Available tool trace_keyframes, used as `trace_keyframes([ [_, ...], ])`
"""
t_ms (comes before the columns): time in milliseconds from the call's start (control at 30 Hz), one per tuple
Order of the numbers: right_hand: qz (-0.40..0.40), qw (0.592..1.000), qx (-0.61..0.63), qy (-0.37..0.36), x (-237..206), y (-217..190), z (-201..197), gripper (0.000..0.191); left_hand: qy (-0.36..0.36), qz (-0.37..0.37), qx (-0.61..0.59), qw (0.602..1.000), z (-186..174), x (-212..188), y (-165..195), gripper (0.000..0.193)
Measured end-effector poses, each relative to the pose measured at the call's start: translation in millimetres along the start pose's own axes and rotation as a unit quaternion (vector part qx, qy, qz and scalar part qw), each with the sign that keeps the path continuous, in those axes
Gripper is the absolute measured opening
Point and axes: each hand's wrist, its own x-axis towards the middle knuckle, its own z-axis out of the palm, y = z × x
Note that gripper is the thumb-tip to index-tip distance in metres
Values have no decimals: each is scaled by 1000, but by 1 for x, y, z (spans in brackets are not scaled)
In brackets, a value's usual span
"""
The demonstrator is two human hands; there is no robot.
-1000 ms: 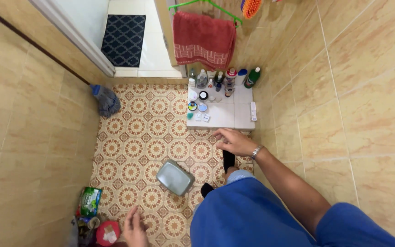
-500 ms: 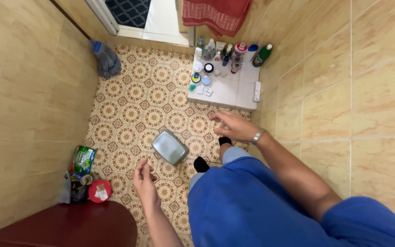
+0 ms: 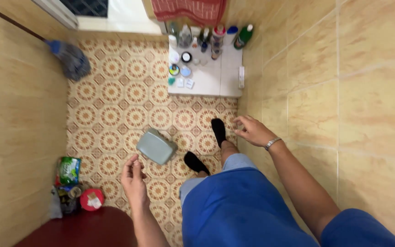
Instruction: The person folds a pink towel by hand, shaking it out and aligning the edges, then hangs it on a green hanger in the bathroom. They then arrange toiletry bottles and containers on a small white shelf and place a round container onto a wall-mounted wire rack.
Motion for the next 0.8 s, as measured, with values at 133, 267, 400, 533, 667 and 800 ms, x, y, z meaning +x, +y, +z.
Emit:
trace_keyframes([
  [133, -37, 999, -25, -23, 74, 73, 27, 40, 7, -50, 86, 995, 40, 23, -27, 30],
  [267, -13, 997, 11, -70, 168, 175, 71, 38, -15, -140, 169, 975, 112, 64, -79, 31],
  [400, 63, 991, -64, -102, 258, 286, 124, 49, -86, -172, 199, 961, 194, 111, -152, 28],
  [533, 93, 988, -101, -69, 337, 378, 153, 44, -153, -58, 298, 941, 291, 170, -212, 27],
  [667, 172, 973, -137, -62, 396, 451, 156, 66, -240, -20, 353, 904, 368, 211, -245, 30],
  [800, 128, 916, -378, 37, 451, 491, 142, 60, -270, -17, 290, 918, 408, 234, -279, 29],
])
